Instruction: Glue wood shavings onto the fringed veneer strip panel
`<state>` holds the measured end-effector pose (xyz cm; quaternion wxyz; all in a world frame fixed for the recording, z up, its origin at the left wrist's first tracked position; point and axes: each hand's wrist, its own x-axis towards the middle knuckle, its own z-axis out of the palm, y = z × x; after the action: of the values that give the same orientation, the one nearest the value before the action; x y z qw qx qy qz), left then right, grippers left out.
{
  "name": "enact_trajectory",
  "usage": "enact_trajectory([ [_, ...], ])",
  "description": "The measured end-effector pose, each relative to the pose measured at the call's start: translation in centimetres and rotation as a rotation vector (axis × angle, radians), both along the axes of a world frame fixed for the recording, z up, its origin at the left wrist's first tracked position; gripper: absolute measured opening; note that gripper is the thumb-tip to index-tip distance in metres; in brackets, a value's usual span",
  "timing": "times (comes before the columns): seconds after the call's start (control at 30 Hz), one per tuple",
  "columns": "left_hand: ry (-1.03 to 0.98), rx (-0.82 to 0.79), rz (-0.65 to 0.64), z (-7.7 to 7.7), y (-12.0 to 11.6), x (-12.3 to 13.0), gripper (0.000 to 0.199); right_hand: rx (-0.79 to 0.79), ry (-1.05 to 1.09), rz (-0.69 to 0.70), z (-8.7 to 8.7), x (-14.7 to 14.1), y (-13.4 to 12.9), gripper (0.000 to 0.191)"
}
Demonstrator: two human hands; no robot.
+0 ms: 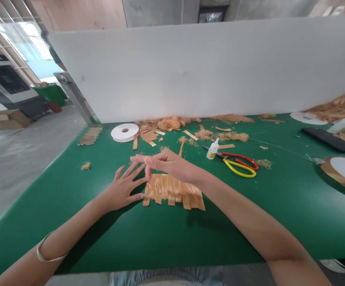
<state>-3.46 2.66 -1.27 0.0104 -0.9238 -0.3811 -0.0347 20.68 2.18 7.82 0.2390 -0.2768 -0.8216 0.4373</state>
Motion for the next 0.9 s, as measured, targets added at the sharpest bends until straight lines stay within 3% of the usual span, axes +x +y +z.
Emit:
enact_trajectory([
  [0.07, 0.008, -0.003, 0.004, 0.1, 0.0, 0.0, 0.061, 0.23, -0.083, -0.073, -0.3, 0.2, 0.4, 0.035],
  [0.2, 0.015, -0.007, -0.001, 0.1, 0.0, 0.1, 0.062, 0.781, -0.425, -0.234, -1.2, 0.5, 1.1, 0.049],
  [0.27, 0.017, -0.009, 0.002, 0.1, 0.0, 0.1, 0.062, 0.933, -0.531, -0.286, -1.6, 0.6, 1.4, 0.057],
  [0.33, 0.007, -0.007, 0.002, 0.0, 0.0, 0.0, 0.061, 0.983, -0.553, -0.357, -1.9, 0.5, 1.7, 0.056],
  [0.4, -0.006, -0.006, -0.001, 0.1, 0.0, 0.0, 0.06, 0.894, -0.472, -0.412, -1.8, 0.5, 1.9, 0.053],
  [0.47, -0.011, -0.007, 0.001, 0.1, 0.0, 0.0, 0.06, 0.655, -0.316, -0.381, -1.5, 0.4, 1.7, 0.054],
  [0.6, 0.003, -0.022, 0.005, 0.2, -0.1, 0.1, 0.062, 0.012, -0.025, -0.128, -0.7, 0.1, 0.8, 0.063],
  [0.7, -0.001, -0.027, 0.008, 0.1, 0.0, 0.1, 0.063, -0.315, 0.08, -0.014, -0.6, -0.4, 0.2, 0.066],
  [0.8, -0.001, -0.025, 0.009, -0.1, 0.0, 0.1, 0.063, -0.38, 0.131, 0.022, -0.8, -1.0, -0.1, 0.064],
  [0.9, 0.005, -0.027, 0.009, -0.1, 0.1, 0.1, 0.064, -0.201, -0.012, -0.035, -1.0, -1.3, -0.5, 0.062],
])
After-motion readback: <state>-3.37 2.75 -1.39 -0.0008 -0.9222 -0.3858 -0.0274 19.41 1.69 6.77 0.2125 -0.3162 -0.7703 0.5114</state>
